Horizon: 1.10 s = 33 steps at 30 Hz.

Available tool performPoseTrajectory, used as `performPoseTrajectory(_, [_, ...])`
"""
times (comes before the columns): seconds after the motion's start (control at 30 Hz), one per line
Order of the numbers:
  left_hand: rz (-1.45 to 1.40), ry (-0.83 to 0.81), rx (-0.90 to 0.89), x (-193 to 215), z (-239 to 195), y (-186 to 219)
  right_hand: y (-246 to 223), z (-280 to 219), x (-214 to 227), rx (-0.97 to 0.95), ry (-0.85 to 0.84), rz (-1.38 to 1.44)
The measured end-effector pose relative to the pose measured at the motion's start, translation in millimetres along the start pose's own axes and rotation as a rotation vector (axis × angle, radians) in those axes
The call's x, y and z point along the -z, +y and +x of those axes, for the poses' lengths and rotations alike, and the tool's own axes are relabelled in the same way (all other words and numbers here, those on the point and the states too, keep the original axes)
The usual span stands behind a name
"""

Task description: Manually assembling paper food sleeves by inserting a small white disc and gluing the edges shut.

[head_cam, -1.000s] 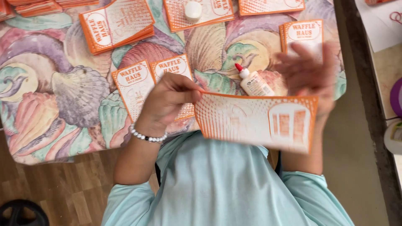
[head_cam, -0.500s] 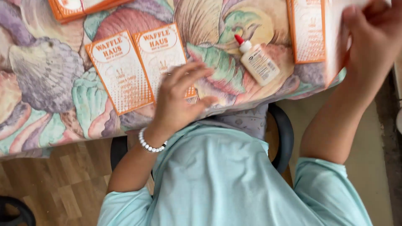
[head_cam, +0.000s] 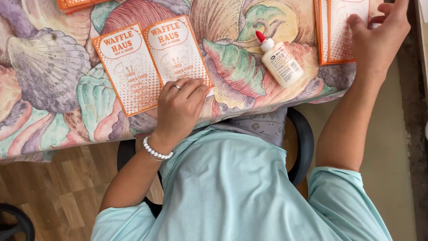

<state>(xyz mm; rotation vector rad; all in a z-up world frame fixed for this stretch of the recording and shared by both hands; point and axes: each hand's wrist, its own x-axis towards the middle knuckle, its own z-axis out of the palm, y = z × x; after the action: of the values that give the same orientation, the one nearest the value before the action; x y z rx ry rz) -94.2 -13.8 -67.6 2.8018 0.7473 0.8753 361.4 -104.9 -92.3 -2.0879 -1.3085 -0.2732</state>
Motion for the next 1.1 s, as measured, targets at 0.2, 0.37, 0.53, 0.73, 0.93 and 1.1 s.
performPoseTrajectory(0.2, [-0.211,0.215,-0.083,-11.3,29.6,20.3,-15.7,-8.3,9.1,0.145,0.165,0.020])
performPoseTrajectory(0.37, [-0.355,0.291,0.074,-40.5,42.5,40.5,-118.4,-48.1,34.0,0.151,-0.119,0.277])
performPoseTrajectory(0.53, [-0.573,0.411,0.352,-45.5,50.0,46.9,-142.1,-86.5,11.5,0.319,-0.239,-0.058])
performPoseTrajectory(0.73, [-0.555,0.421,0.565,-50.9,29.0,36.3,-146.6,-102.8,-1.8,0.175,0.006,0.163])
performPoseTrajectory(0.93, [-0.536,0.466,0.459,-52.5,28.2,42.9,-177.8,-92.8,-24.3,-0.611,-0.068,1.340])
performPoseTrajectory(1.1, [-0.243,0.400,0.287,-24.4,17.7,38.7,-218.9,-75.0,-70.7,-0.863,-0.076,1.501])
